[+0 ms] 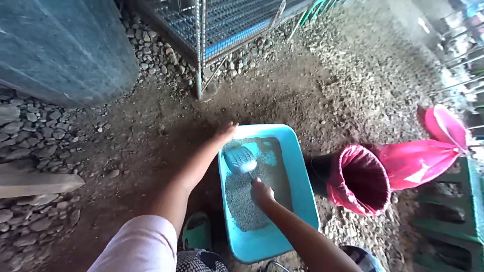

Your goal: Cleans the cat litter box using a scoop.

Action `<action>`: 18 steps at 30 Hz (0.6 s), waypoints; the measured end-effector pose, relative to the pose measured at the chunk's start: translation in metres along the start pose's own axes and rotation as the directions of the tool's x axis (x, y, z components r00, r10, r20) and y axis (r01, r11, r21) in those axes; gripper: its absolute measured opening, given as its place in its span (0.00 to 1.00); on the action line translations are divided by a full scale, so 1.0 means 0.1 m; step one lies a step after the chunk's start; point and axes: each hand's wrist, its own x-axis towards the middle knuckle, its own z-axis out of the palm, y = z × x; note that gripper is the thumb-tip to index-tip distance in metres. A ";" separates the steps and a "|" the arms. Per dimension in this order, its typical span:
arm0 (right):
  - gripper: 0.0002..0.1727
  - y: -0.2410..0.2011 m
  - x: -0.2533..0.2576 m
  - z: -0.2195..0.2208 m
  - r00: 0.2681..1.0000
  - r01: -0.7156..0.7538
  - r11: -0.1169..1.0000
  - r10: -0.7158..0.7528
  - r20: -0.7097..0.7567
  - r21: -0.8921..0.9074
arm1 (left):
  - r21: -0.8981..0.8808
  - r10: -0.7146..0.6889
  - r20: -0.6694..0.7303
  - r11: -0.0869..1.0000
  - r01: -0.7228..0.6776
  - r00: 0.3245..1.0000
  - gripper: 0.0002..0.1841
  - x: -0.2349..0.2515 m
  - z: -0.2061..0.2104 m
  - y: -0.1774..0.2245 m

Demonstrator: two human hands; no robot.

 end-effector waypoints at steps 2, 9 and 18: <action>0.24 -0.21 0.01 -0.10 1.000 0.018 0.999 -0.017 -0.015 0.027 | 0.039 -0.065 0.013 0.997 0.065 0.998 0.26 -0.07 0.00 -0.10; 0.30 0.32 -0.45 0.07 0.973 0.217 0.976 -0.218 0.070 0.011 | -0.219 -0.476 -0.282 0.877 0.427 0.833 0.22 -1.16 0.19 -0.95; 0.28 0.87 -0.50 0.02 0.987 0.160 0.985 -0.160 0.004 0.060 | -0.644 -0.617 0.440 0.290 0.708 0.653 0.31 -3.04 1.00 -0.02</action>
